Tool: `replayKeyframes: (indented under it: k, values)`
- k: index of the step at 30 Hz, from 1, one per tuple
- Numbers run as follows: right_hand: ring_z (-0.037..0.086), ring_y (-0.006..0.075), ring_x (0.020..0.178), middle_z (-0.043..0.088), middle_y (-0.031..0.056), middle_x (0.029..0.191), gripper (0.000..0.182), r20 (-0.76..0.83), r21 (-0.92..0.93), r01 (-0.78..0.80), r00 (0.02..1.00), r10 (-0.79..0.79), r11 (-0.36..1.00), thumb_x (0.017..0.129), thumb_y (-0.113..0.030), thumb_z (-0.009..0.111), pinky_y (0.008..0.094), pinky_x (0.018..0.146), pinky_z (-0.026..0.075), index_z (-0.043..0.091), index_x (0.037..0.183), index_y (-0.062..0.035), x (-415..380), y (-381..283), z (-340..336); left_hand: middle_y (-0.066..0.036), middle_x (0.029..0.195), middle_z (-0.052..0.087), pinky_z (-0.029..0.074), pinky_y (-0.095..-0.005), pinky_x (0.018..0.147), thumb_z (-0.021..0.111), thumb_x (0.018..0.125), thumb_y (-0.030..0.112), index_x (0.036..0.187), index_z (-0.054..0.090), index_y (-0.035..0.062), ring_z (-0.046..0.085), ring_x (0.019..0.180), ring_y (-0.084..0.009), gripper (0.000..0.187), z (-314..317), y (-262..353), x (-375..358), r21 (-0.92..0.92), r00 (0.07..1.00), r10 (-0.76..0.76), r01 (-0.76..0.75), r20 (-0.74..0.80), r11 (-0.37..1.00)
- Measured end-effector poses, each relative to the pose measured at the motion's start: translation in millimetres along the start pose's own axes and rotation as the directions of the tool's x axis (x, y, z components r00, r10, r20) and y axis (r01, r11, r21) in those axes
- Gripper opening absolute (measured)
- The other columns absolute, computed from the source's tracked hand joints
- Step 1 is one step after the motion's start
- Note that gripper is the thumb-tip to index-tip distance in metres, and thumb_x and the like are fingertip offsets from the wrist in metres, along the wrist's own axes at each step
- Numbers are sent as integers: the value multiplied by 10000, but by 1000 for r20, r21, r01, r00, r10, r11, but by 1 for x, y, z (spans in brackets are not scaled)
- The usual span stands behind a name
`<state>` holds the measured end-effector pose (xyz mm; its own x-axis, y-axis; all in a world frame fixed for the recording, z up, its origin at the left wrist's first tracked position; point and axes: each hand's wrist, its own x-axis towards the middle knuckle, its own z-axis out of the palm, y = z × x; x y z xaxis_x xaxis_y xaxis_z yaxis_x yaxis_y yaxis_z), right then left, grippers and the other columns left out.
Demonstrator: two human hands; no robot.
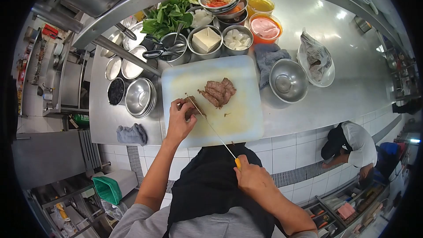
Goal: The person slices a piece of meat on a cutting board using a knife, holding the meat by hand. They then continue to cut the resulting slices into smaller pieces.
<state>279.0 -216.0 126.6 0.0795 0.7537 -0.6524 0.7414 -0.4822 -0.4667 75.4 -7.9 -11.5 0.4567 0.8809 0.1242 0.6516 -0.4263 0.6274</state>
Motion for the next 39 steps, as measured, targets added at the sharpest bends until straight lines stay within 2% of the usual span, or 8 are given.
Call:
replayKeyframes:
  k: [2, 9, 11, 15, 18, 27, 33, 39]
  values:
    - [678, 415, 623, 644, 210, 661, 320, -59, -82, 98, 993, -103, 992, 993, -247, 575, 490, 539, 561, 453, 1132, 13, 1, -2, -1, -240, 1261, 471, 447, -489, 992, 686, 759, 87, 1147, 635, 112, 491, 1147, -424, 392, 0, -1, 0, -15, 1000, -5, 5, 6, 1000]
    - [671, 474, 690, 658, 279, 723, 297, -103, -18, 140, 985, -141, 990, 995, -222, 559, 553, 628, 552, 463, 1117, 30, 73, -7, 23, -243, 1257, 456, 448, -484, 1006, 689, 752, 72, 1146, 632, 98, 479, 1183, -427, 399, 2, -6, 4, -98, 999, -27, 31, 38, 995]
    - [638, 526, 695, 643, 299, 717, 283, -123, 46, 155, 981, -149, 987, 998, -207, 563, 604, 619, 506, 444, 1142, 5, 77, -10, 24, -245, 1256, 454, 447, -480, 1009, 689, 751, 72, 1145, 631, 96, 477, 1189, -426, 399, 1, -5, 2, -116, 998, -49, 54, 47, 992]
    - [638, 531, 702, 641, 303, 719, 292, -101, 83, 208, 975, -199, 975, 998, -217, 564, 609, 626, 502, 442, 1153, -2, 62, 5, 13, -246, 1255, 442, 436, -486, 1022, 685, 752, 69, 1147, 622, 98, 464, 1204, -431, 401, 3, -8, 3, -146, 998, -39, 45, 43, 988]
    - [635, 534, 716, 639, 307, 722, 290, 47, 61, 60, 997, -63, 996, 998, -223, 568, 614, 634, 494, 445, 1144, -5, 35, 4, -6, -237, 1262, 420, 455, -481, 1003, 669, 760, 44, 1158, 590, 78, 461, 1209, -428, 407, 4, -13, 2, -107, 998, -16, 23, 69, 994]
    - [656, 526, 739, 651, 323, 748, 257, -60, 25, 219, 974, -217, 975, 996, -193, 550, 578, 659, 544, 448, 1093, 22, 89, -21, 9, -229, 1241, 426, 412, -509, 1016, 690, 754, 74, 1159, 598, 114, 449, 1169, -431, 417, -4, -32, 12, -103, 998, -37, 42, 45, 994]
    - [639, 539, 727, 637, 319, 729, 284, 6, 37, 55, 998, -56, 998, 986, -166, 562, 613, 659, 510, 444, 1153, 32, 58, -23, -5, -222, 1234, 425, 397, -505, 1042, 698, 752, 88, 1154, 607, 122, 435, 1199, -434, 414, 4, -18, 7, -138, 989, -14, 34, 145, 990]
    - [639, 537, 748, 637, 341, 767, 310, -101, 49, 128, 987, -122, 991, 973, -166, 591, 605, 679, 505, 445, 1169, 25, 129, -28, 28, -221, 1240, 419, 388, -506, 1047, 698, 757, 92, 1152, 605, 106, 433, 1205, -425, 406, 4, -15, 5, -164, 995, -6, 22, 99, 986]
